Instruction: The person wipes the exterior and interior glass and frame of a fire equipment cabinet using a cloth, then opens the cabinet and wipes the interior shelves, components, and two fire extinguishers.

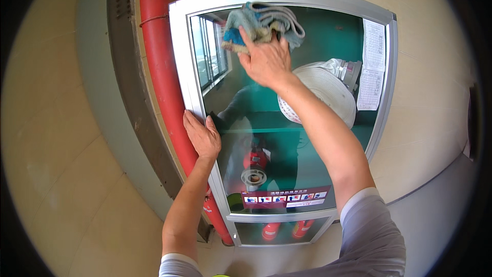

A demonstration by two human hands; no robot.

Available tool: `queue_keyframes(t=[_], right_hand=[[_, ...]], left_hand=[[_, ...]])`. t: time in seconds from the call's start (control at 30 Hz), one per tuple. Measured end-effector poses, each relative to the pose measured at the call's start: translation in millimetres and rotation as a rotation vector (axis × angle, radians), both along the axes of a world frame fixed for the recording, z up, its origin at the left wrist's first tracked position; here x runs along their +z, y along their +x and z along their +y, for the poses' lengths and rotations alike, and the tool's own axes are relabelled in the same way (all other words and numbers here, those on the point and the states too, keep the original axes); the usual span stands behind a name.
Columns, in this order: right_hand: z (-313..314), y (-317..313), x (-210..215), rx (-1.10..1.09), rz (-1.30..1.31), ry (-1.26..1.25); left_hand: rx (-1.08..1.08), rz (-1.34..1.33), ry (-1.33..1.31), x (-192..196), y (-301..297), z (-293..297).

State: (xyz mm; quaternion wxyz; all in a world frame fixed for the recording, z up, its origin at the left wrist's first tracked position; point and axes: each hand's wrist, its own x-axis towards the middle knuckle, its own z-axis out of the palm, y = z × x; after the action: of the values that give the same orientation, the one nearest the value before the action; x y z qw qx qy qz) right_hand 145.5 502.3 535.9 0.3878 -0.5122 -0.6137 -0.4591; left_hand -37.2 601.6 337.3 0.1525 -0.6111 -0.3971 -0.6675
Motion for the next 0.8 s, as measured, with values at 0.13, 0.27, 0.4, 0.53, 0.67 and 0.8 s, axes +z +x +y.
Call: queue_keyframes(t=[0.13,0.27,0.4,0.53,0.67,0.8], right_hand=[[2.0,-3.6,-43.0,-0.046,-0.079,-0.133],[-6.9,28.8,-59.1,-0.085,-0.136,-0.07],[-33.3,76.7,-42.3,-0.235,-0.05,0.102],[-49.8,105.4,-0.2,-0.32,0.369,-0.059],[-2.9,60.9,14.0,-0.423,0.201,0.328],[26.6,-37.9,25.1,-0.018,0.03,0.013]], left_hand=[[0.111,-0.055,-0.003,-7.1,3.9,7.8],[0.063,-0.045,0.014,-13.5,-3.7,17.6],[0.076,-0.038,0.051,-10.5,-6.5,16.3],[0.149,-0.066,-0.036,-9.3,8.0,10.1],[0.113,-0.087,-0.021,-11.4,3.8,11.2],[0.15,-0.079,-0.034,-11.4,-0.8,11.3]])
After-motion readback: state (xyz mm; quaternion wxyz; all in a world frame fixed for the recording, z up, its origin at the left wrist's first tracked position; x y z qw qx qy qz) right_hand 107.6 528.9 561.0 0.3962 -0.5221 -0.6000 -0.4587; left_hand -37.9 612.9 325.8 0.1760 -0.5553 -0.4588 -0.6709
